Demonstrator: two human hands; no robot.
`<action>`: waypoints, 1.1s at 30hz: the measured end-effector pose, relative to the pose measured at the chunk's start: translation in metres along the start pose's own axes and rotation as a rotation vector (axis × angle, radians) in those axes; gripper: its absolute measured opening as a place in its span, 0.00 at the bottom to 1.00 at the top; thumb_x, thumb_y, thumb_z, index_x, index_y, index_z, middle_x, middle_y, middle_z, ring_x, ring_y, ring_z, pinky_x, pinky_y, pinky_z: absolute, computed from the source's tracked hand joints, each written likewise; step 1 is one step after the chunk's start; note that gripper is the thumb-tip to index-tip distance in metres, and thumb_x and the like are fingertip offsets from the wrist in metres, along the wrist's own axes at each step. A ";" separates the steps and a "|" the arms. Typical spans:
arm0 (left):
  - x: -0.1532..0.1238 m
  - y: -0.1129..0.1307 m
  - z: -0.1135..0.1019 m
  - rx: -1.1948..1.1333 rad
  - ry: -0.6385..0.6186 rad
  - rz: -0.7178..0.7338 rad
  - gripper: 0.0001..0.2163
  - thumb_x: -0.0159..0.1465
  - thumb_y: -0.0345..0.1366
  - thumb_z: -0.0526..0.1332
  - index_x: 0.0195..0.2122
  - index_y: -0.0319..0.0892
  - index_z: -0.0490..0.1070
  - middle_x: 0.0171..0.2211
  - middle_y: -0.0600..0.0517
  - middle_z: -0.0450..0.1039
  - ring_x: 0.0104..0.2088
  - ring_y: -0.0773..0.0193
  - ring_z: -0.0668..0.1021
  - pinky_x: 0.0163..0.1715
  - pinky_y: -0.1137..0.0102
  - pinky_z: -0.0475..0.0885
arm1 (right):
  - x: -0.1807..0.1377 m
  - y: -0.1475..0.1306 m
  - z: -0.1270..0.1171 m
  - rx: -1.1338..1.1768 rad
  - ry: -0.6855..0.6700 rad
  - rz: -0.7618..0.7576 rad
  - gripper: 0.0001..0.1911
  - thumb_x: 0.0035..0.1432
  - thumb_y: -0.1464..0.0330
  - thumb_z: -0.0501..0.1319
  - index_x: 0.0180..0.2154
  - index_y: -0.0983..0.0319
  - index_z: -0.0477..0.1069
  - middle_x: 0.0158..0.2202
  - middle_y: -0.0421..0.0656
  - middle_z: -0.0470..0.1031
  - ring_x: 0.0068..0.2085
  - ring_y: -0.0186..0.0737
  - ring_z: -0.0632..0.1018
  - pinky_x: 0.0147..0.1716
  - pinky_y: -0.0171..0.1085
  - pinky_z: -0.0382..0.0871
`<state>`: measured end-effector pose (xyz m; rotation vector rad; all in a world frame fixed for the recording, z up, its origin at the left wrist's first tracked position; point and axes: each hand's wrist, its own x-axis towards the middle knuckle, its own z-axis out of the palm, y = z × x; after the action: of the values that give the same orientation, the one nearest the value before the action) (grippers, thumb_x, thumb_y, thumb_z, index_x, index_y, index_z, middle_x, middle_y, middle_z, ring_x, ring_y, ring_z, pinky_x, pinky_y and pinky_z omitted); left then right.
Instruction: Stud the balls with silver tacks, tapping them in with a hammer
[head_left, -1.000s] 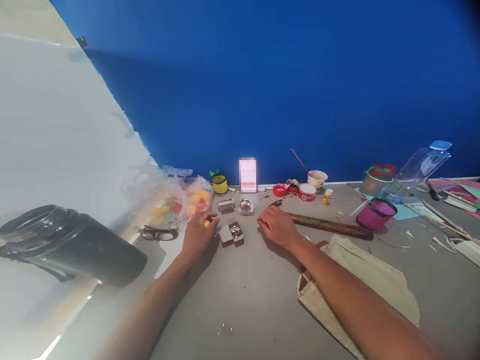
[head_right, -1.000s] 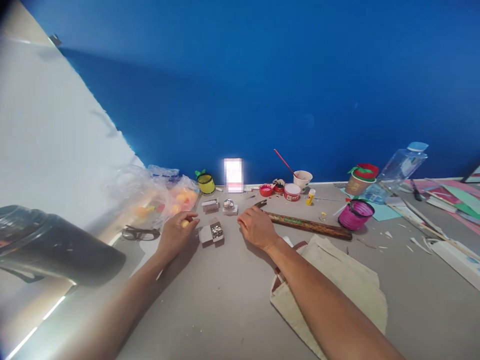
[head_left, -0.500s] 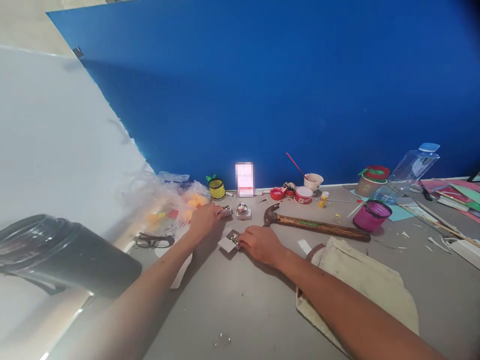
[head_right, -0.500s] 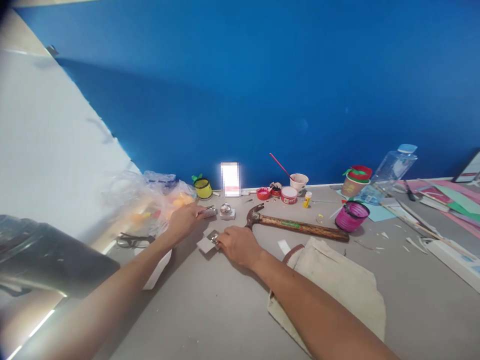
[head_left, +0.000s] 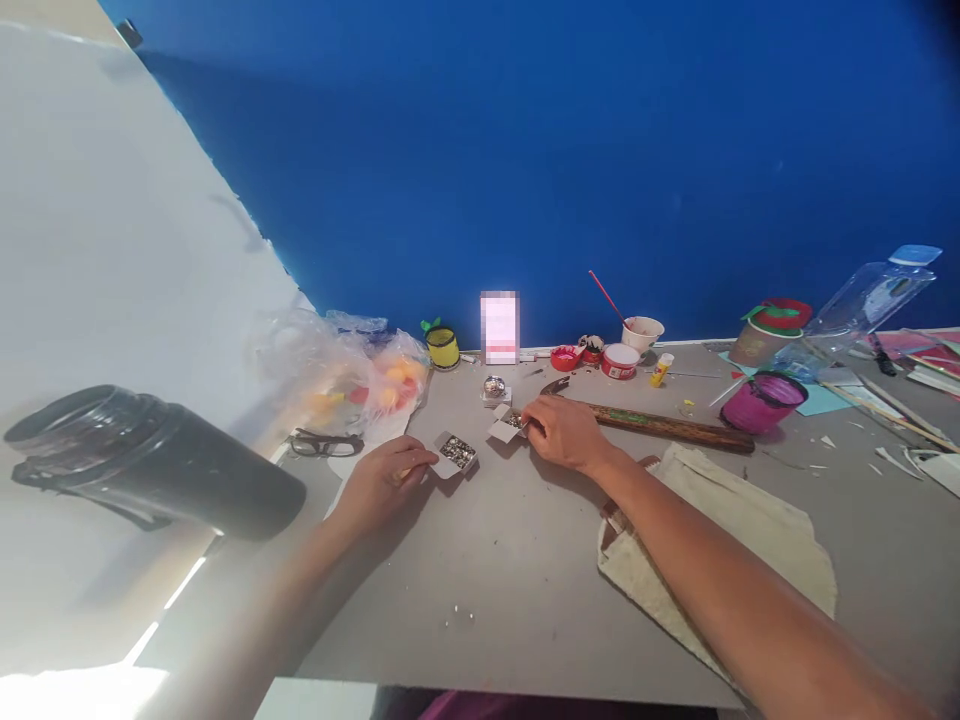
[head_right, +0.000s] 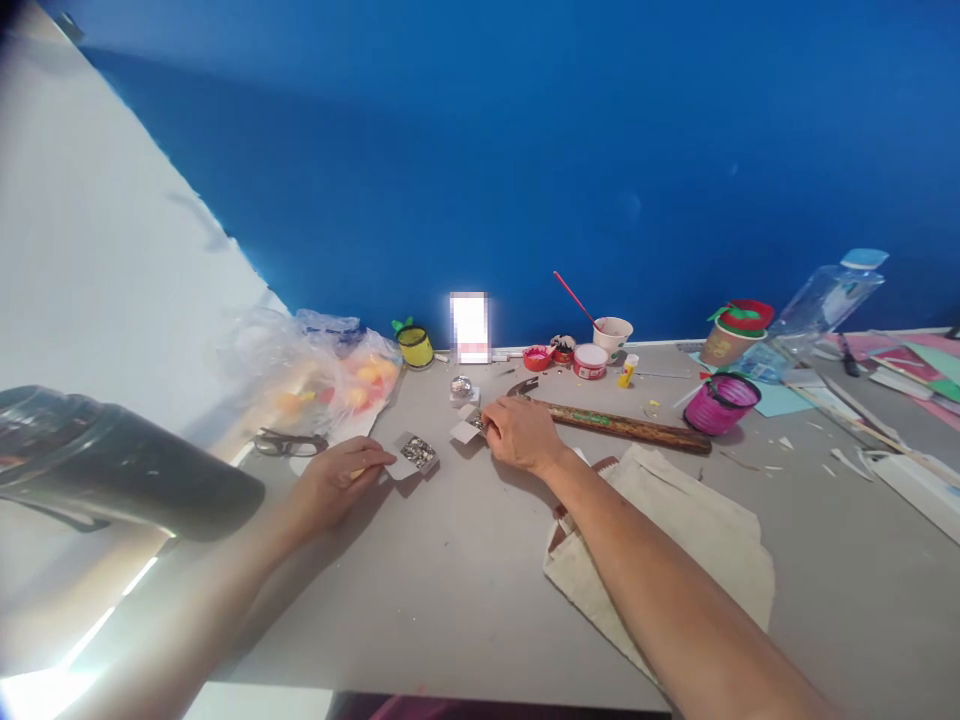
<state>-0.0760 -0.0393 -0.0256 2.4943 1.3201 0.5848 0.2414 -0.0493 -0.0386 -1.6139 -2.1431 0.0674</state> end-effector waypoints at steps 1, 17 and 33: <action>-0.004 0.002 -0.002 -0.020 -0.033 -0.013 0.14 0.68 0.37 0.55 0.39 0.47 0.82 0.42 0.50 0.81 0.37 0.61 0.82 0.39 0.69 0.73 | 0.000 0.000 0.000 0.008 -0.010 0.002 0.11 0.60 0.72 0.57 0.39 0.59 0.78 0.38 0.44 0.81 0.40 0.43 0.79 0.34 0.37 0.59; 0.013 0.029 -0.006 0.035 -0.177 -0.145 0.15 0.64 0.44 0.61 0.50 0.51 0.78 0.48 0.51 0.71 0.39 0.58 0.79 0.42 0.65 0.74 | 0.000 -0.002 -0.006 -0.002 -0.116 0.033 0.20 0.64 0.52 0.62 0.48 0.58 0.79 0.44 0.47 0.80 0.47 0.49 0.77 0.41 0.40 0.66; 0.017 0.018 0.011 0.044 -0.276 -0.185 0.22 0.65 0.45 0.59 0.59 0.46 0.71 0.59 0.44 0.66 0.46 0.50 0.80 0.50 0.57 0.73 | -0.002 -0.013 0.004 -0.185 -0.128 -0.018 0.26 0.59 0.51 0.68 0.48 0.65 0.76 0.51 0.56 0.74 0.53 0.60 0.70 0.51 0.51 0.66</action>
<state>-0.0487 -0.0356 -0.0239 2.3465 1.4435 0.1655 0.2292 -0.0546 -0.0386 -1.7349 -2.3205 -0.0355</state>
